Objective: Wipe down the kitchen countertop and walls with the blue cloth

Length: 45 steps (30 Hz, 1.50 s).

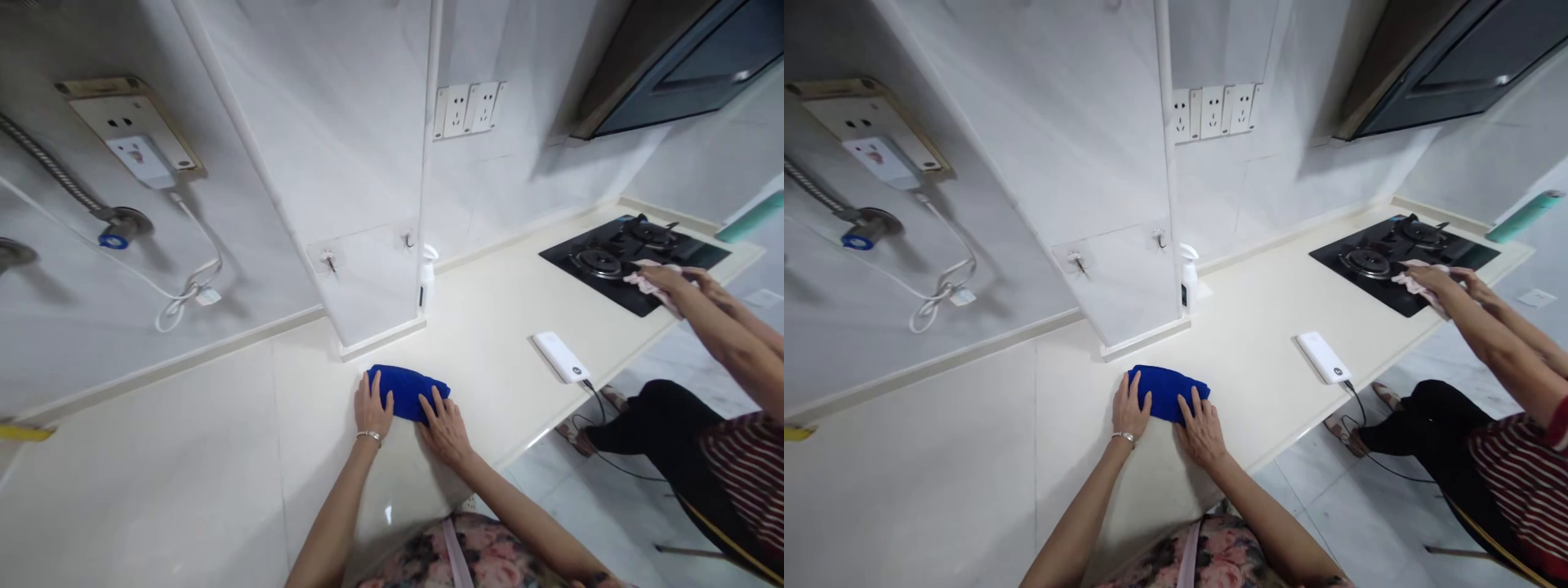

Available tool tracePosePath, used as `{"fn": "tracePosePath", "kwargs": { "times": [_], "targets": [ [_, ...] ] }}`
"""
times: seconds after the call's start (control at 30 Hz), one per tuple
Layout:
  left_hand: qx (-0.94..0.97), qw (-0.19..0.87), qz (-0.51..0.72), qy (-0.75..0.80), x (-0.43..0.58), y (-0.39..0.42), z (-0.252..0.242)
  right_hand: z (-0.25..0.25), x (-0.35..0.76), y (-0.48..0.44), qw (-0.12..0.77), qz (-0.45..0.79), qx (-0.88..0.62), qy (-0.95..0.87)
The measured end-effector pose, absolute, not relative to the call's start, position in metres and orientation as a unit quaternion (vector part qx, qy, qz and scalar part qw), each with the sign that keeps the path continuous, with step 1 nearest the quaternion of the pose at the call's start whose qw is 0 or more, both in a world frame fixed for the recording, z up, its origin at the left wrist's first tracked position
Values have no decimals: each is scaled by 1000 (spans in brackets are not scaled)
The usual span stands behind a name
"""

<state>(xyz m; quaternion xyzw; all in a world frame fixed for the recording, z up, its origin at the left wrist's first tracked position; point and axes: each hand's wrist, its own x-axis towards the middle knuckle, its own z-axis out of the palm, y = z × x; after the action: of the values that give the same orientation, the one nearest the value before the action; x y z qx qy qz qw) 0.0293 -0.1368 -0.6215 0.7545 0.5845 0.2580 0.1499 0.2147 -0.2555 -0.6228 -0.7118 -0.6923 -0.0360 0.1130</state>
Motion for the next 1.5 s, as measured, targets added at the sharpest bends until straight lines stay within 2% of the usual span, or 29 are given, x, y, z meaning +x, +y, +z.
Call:
{"fn": "tracePosePath", "kwargs": {
  "times": [0.13, 0.4, 0.53, 0.67, 0.8, 1.03, 1.5],
  "targets": [
    [763, 119, 240, 589, 34, -132, -622, -623, 223, -269, 137, -31, -710, -690],
    [715, 207, 263, 613, -14, -163, -620, -618, 213, -259, 128, -7, -714, -688],
    [698, 161, 284, 637, -34, -163, -601, -612, 207, -235, 105, 19, -723, -682],
    [810, 153, 260, 503, -22, -158, -588, -609, 201, -230, 106, -24, -729, -675],
    [882, 158, 195, 398, 6, -166, -602, -618, 195, -240, 89, -60, -701, -705],
    [884, 166, 164, 405, 13, -167, -623, -623, 206, -221, 35, -38, -688, -723],
    [824, 179, 179, 507, 45, -75, -613, -621, 221, -95, 2, 1, -693, -721]
  ]
}}
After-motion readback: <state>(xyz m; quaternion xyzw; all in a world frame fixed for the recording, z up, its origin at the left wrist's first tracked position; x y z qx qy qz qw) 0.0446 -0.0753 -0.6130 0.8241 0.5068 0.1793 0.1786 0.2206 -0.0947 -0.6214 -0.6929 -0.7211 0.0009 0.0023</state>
